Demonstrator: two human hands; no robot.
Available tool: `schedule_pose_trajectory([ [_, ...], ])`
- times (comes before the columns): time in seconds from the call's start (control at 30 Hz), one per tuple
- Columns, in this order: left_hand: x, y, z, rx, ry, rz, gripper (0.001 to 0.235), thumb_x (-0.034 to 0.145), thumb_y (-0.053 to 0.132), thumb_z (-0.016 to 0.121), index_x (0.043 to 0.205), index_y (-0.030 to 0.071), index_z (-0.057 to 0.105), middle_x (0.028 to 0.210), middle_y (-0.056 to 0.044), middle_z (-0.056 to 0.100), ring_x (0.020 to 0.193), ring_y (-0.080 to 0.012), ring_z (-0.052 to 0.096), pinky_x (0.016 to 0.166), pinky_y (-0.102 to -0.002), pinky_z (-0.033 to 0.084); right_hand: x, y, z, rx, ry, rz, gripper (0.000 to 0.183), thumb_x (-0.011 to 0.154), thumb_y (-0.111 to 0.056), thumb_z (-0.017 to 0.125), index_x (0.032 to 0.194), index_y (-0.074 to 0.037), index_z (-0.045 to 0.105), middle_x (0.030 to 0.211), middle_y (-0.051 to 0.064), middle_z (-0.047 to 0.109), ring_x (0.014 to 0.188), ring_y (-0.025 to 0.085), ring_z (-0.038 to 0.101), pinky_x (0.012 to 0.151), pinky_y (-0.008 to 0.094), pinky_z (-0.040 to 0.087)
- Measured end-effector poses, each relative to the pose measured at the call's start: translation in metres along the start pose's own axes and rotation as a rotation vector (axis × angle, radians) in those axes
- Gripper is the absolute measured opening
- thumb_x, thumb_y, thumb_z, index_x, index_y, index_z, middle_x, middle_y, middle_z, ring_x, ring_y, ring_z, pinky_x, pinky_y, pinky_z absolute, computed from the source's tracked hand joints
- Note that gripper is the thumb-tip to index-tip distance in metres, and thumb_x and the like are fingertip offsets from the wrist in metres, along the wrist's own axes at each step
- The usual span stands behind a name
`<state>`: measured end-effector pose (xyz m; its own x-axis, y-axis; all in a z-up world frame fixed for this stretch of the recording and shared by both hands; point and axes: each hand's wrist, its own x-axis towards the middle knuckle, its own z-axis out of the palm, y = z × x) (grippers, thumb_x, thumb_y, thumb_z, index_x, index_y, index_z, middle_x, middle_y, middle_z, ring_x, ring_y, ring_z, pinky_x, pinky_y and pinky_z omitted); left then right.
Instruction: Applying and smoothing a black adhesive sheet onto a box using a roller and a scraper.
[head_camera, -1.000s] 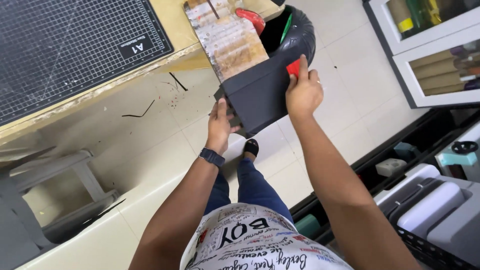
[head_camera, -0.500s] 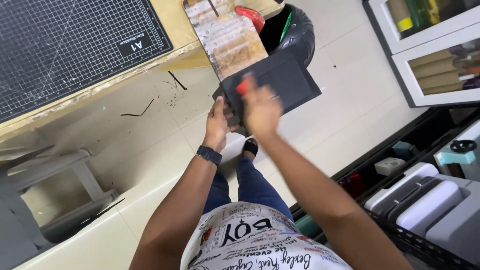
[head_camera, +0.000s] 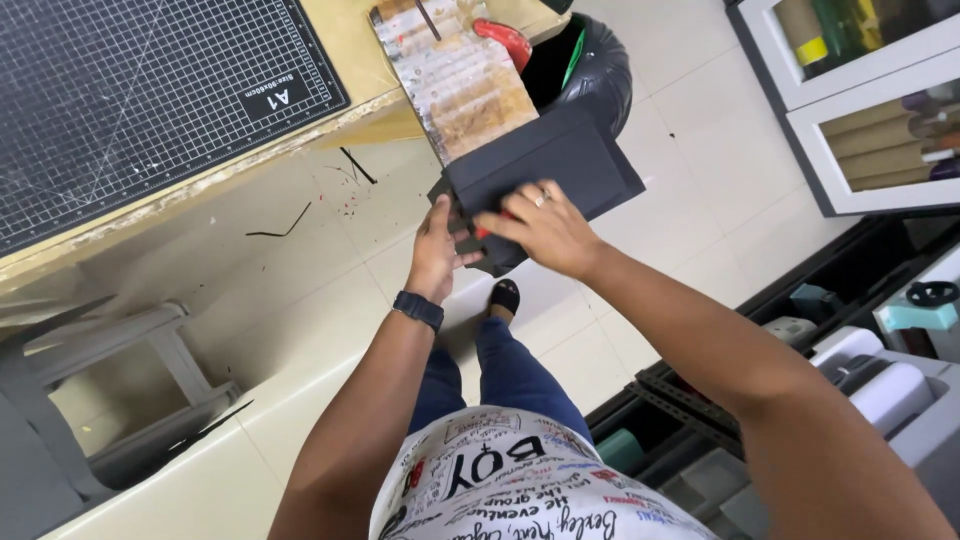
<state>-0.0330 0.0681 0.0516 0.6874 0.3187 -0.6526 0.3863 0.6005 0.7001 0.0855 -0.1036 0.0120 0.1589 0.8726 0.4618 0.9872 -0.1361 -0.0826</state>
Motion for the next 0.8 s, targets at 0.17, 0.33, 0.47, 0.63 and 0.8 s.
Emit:
schedule_pose_trajectory([
  [0.17, 0.009, -0.005, -0.005, 0.001, -0.004, 0.003, 0.075, 0.105, 0.053, 0.04, 0.157, 0.001, 0.032, 0.154, -0.03, 0.032, 0.139, -0.054, 0.039, 0.09, -0.069, 0.056, 0.056, 0.015, 0.034, -0.1, 0.021, 0.122, 0.032, 0.108, -0.035, 0.044, 0.132, -0.031, 0.065, 0.093, 0.001, 0.052, 0.095, 0.026, 0.052, 0.087, 0.043, 0.042],
  [0.33, 0.002, 0.006, 0.0, 0.046, -0.015, 0.007, 0.074, 0.106, 0.052, 0.04, 0.158, 0.0, 0.03, 0.153, -0.032, 0.031, 0.141, -0.0565, 0.036, 0.091, -0.068, 0.057, 0.023, -0.019, -0.005, -0.156, -0.012, 0.441, 0.044, 0.108, -0.041, 0.045, 0.152, -0.034, 0.049, 0.095, 0.0, 0.053, 0.096, 0.025, 0.057, 0.084, 0.042, 0.045],
  [0.47, 0.007, 0.004, 0.002, 0.164, 0.0, 0.017, 0.078, 0.101, 0.045, 0.058, 0.159, 0.003, 0.027, 0.153, -0.03, 0.034, 0.138, -0.0559, 0.039, 0.086, -0.066, 0.061, -0.042, 0.026, -0.031, -0.44, -0.021, 0.734, 0.05, 0.098, -0.029, 0.071, 0.146, -0.021, 0.059, 0.089, 0.005, 0.06, 0.084, 0.029, 0.061, 0.074, 0.045, 0.048],
  [0.63, 0.006, 0.012, 0.015, 0.323, 0.031, 0.032, 0.077, 0.097, 0.031, 0.069, 0.155, 0.001, 0.029, 0.145, -0.032, 0.042, 0.134, -0.0535, 0.047, 0.08, -0.061, 0.065, -0.029, -0.044, 0.001, -0.245, -0.07, 1.098, 0.065, 0.104, -0.024, 0.069, 0.16, -0.009, 0.039, 0.123, 0.035, 0.063, 0.126, 0.055, 0.056, 0.099, 0.067, 0.044],
  [0.8, 0.012, 0.009, 0.014, 0.358, 0.047, 0.046, 0.074, 0.096, 0.035, 0.073, 0.149, 0.001, 0.035, 0.137, -0.031, 0.048, 0.127, -0.0523, 0.055, 0.073, -0.058, 0.068, -0.031, -0.059, -0.009, -0.388, -0.1, 0.815, 0.057, 0.099, -0.028, 0.067, 0.154, -0.026, 0.052, 0.096, 0.01, 0.066, 0.094, 0.034, 0.067, 0.076, 0.05, 0.051],
])
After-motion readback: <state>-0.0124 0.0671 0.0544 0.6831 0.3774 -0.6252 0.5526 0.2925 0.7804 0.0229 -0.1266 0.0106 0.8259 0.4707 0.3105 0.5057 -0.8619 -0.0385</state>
